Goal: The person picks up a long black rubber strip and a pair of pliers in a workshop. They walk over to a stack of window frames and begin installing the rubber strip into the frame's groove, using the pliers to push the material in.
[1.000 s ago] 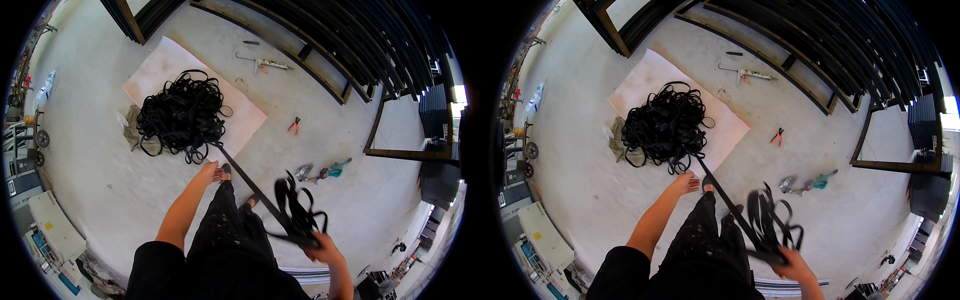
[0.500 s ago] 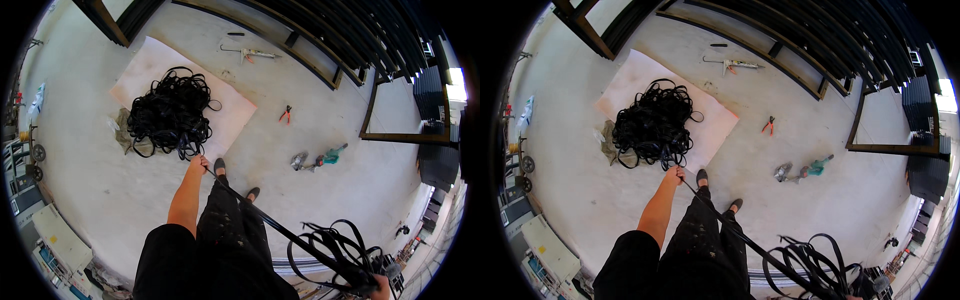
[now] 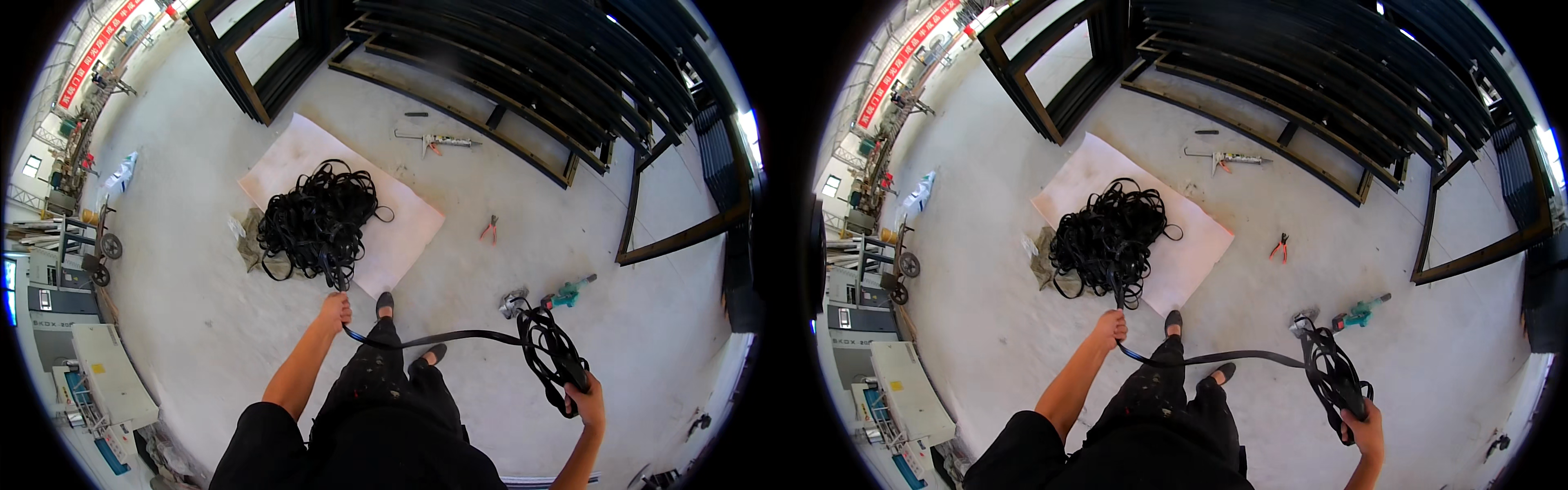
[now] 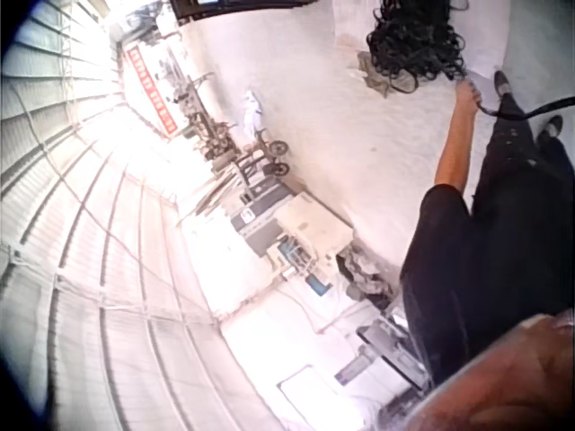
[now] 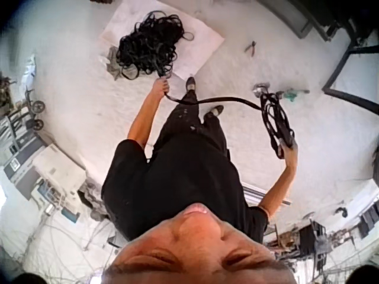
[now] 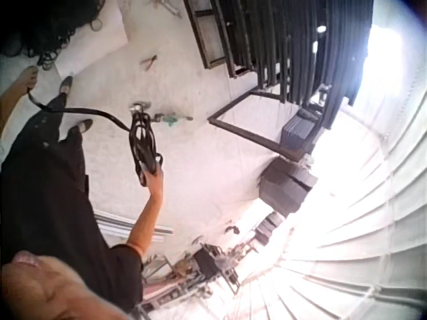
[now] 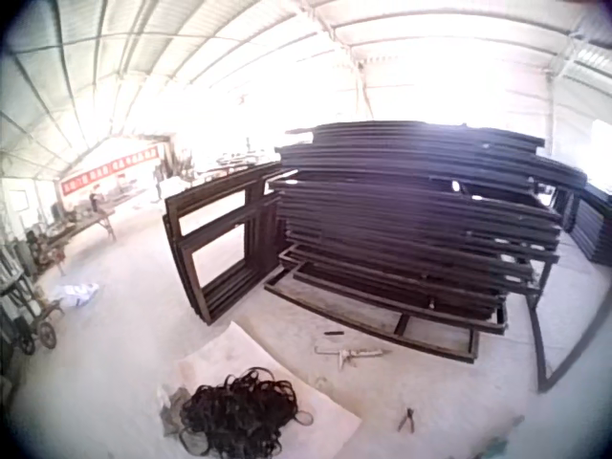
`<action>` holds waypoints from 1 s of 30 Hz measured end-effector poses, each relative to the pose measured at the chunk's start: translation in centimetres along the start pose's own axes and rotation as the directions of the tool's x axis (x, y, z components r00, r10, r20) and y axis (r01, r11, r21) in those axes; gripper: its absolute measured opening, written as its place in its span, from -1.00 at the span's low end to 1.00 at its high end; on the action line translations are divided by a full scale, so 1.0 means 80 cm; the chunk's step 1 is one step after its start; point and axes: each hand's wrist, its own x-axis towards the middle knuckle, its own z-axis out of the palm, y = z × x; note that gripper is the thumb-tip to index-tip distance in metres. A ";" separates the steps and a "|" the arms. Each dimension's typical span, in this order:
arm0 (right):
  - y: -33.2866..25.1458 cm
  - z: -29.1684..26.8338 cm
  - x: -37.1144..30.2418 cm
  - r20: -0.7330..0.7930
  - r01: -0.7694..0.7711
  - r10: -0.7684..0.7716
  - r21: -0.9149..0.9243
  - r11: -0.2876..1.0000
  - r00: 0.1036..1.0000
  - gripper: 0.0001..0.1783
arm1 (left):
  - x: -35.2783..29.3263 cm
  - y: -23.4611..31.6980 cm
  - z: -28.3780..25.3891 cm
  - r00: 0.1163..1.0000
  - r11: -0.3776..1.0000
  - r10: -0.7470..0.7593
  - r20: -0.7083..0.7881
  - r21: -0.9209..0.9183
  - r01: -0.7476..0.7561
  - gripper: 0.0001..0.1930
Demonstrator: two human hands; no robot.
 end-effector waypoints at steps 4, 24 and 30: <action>0.043 0.017 0.032 -0.016 0.045 -0.043 0.155 0.987 0.999 -0.82 | 0.000 -0.031 0.011 0.995 0.981 0.095 0.028 -0.172 -0.089 -0.75; -0.092 0.440 0.339 0.170 -0.291 0.245 0.364 0.884 0.955 -0.81 | 0.190 0.026 -0.168 0.985 0.939 -0.117 -0.127 -0.336 0.068 -0.83; -0.049 0.589 0.455 0.129 -0.363 0.355 0.565 0.741 0.926 -0.86 | 0.242 0.125 -0.200 0.967 0.985 0.003 -0.257 -0.166 -0.048 -0.69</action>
